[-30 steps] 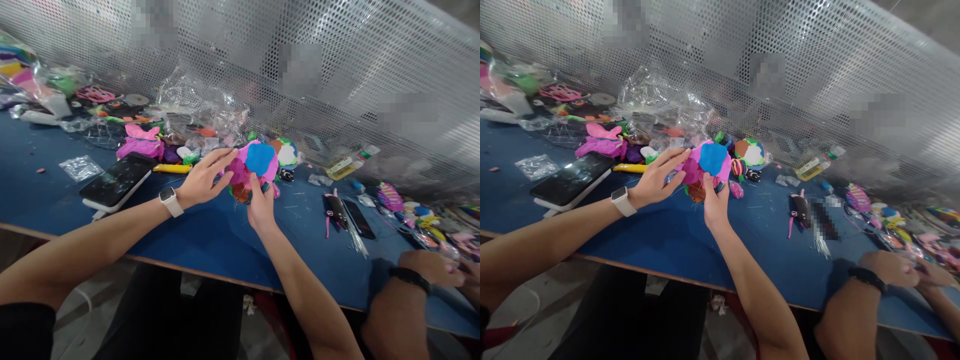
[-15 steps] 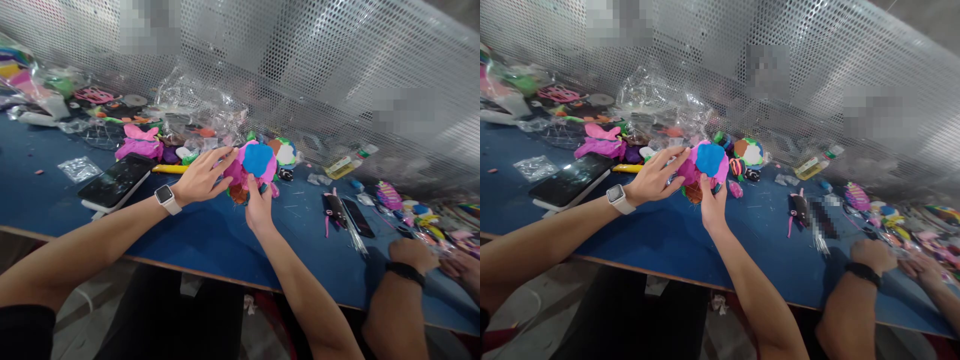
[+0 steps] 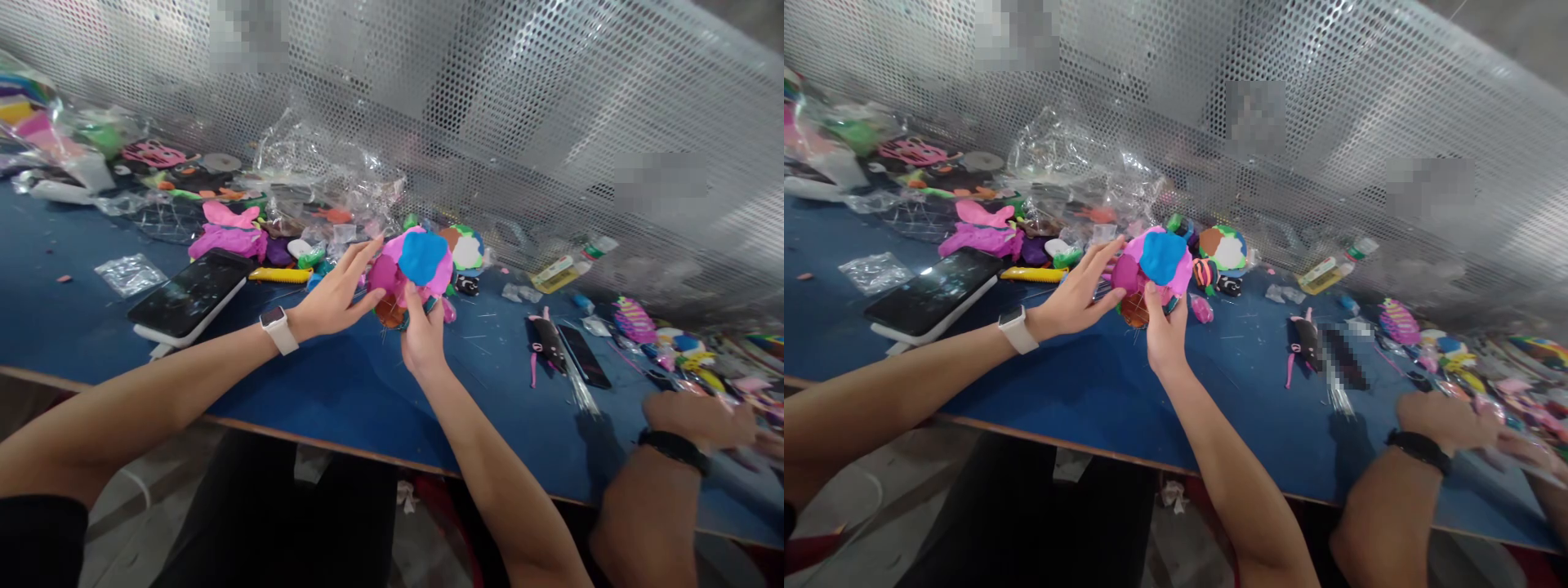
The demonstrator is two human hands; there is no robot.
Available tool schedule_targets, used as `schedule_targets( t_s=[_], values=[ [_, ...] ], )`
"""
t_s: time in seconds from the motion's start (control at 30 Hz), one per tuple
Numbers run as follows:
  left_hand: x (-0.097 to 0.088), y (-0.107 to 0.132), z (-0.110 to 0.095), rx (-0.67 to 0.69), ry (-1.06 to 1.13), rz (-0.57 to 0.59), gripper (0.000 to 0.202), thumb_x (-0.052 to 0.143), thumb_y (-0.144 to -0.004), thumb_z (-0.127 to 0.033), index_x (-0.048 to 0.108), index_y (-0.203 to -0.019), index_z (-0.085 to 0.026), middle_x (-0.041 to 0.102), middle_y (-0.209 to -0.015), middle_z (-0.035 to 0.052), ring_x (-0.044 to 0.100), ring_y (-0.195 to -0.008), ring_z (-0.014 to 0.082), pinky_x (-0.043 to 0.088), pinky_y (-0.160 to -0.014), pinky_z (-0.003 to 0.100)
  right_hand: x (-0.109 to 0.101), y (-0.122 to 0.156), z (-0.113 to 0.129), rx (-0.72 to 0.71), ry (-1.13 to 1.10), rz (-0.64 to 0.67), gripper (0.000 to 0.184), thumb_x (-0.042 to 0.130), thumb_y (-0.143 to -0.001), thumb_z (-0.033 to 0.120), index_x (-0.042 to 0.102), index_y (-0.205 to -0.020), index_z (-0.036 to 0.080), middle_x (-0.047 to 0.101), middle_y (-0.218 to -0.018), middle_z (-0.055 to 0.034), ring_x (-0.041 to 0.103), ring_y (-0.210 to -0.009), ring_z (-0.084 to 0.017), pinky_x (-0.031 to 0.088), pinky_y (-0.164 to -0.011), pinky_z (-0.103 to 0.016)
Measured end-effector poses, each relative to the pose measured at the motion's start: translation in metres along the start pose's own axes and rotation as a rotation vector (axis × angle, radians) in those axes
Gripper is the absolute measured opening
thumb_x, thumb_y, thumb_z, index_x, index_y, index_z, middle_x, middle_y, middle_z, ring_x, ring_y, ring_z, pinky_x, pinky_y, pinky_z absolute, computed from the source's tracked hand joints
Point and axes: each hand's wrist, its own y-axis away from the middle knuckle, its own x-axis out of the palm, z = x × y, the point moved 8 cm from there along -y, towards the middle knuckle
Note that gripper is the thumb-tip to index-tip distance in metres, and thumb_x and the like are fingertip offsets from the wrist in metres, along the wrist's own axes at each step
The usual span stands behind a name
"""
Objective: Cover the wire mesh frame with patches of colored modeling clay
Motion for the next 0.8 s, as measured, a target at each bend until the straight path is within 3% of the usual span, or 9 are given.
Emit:
schedule_targets(
  t_s=[0.13, 0.27, 0.37, 0.5, 0.63, 0.7, 0.8],
  values=[
    [-0.002, 0.005, 0.003, -0.101, 0.086, -0.155, 0.059, 0.067, -0.112, -0.033, 0.045, -0.166, -0.024, 0.059, -0.16, 0.0207, 0.07, -0.139, 0.03, 0.064, -0.115, 0.049, 0.002, 0.003, 0.017, -0.143, 0.204, 0.028, 0.053, 0.082, -0.099, 0.065, 0.071, -0.135, 0.028, 0.081, -0.133, -0.0087, 0.075, -0.131, -0.03, 0.056, -0.127, -0.056],
    [-0.013, 0.002, -0.012, -0.026, -0.086, -0.219, 0.028, 0.079, -0.103, -0.029, 0.062, -0.123, -0.022, 0.063, -0.145, 0.0162, 0.065, -0.14, 0.0336, 0.06, -0.119, 0.057, 0.001, 0.007, 0.027, -0.214, 0.294, -0.007, 0.056, 0.079, -0.1, 0.069, 0.069, -0.133, 0.025, 0.08, -0.119, -0.0105, 0.073, -0.132, -0.034, 0.054, -0.128, -0.06],
    [-0.013, 0.0, -0.011, -0.085, -0.055, -0.216, 0.017, 0.076, -0.104, -0.026, 0.061, -0.11, -0.023, 0.067, -0.127, 0.0117, 0.07, -0.124, 0.0289, 0.064, -0.109, 0.05, 0.003, 0.012, 0.029, -0.271, 0.3, -0.012, 0.059, 0.077, -0.103, 0.063, 0.064, -0.147, 0.026, 0.076, -0.134, -0.0135, 0.072, -0.136, -0.034, 0.053, -0.129, -0.061],
    [0.001, 0.005, 0.004, -0.267, 0.249, -0.185, 0.016, 0.07, -0.107, -0.023, 0.065, -0.121, -0.021, 0.073, -0.123, 0.0102, 0.077, -0.109, 0.0207, 0.068, -0.097, 0.038, 0.008, 0.017, 0.028, -0.38, 0.354, 0.035, 0.069, 0.077, -0.103, 0.053, 0.053, -0.163, 0.029, 0.065, -0.158, -0.0165, 0.067, -0.147, -0.036, 0.051, -0.132, -0.064],
    [0.019, 0.013, 0.021, -0.446, 0.527, -0.184, 0.03, 0.072, -0.108, -0.027, 0.068, -0.138, -0.02, 0.079, -0.137, 0.014, 0.081, -0.121, 0.0229, 0.07, -0.103, 0.039, 0.013, 0.02, 0.025, -0.429, 0.432, 0.115, 0.085, 0.081, -0.1, 0.041, 0.041, -0.175, 0.031, 0.052, -0.177, -0.0158, 0.052, -0.166, -0.037, 0.039, -0.142, -0.068],
    [0.023, 0.016, 0.025, -0.48, 0.574, -0.189, 0.034, 0.073, -0.108, -0.029, 0.071, -0.141, -0.019, 0.079, -0.141, 0.0153, 0.082, -0.124, 0.0249, 0.071, -0.105, 0.041, 0.016, 0.022, 0.025, -0.428, 0.441, 0.144, 0.092, 0.082, -0.098, 0.036, 0.037, -0.178, 0.032, 0.044, -0.185, -0.0146, 0.043, -0.173, -0.038, 0.034, -0.145, -0.068],
    [0.022, 0.016, 0.02, -0.419, 0.5, -0.184, 0.038, 0.067, -0.112, -0.03, 0.075, -0.147, -0.02, 0.074, -0.153, 0.0161, 0.079, -0.131, 0.026, 0.07, -0.11, 0.043, 0.02, 0.023, 0.023, -0.385, 0.384, 0.182, 0.097, 0.085, -0.095, 0.034, 0.037, -0.178, 0.033, 0.041, -0.187, -0.0129, 0.035, -0.178, -0.038, 0.031, -0.147, -0.068]
  ],
)
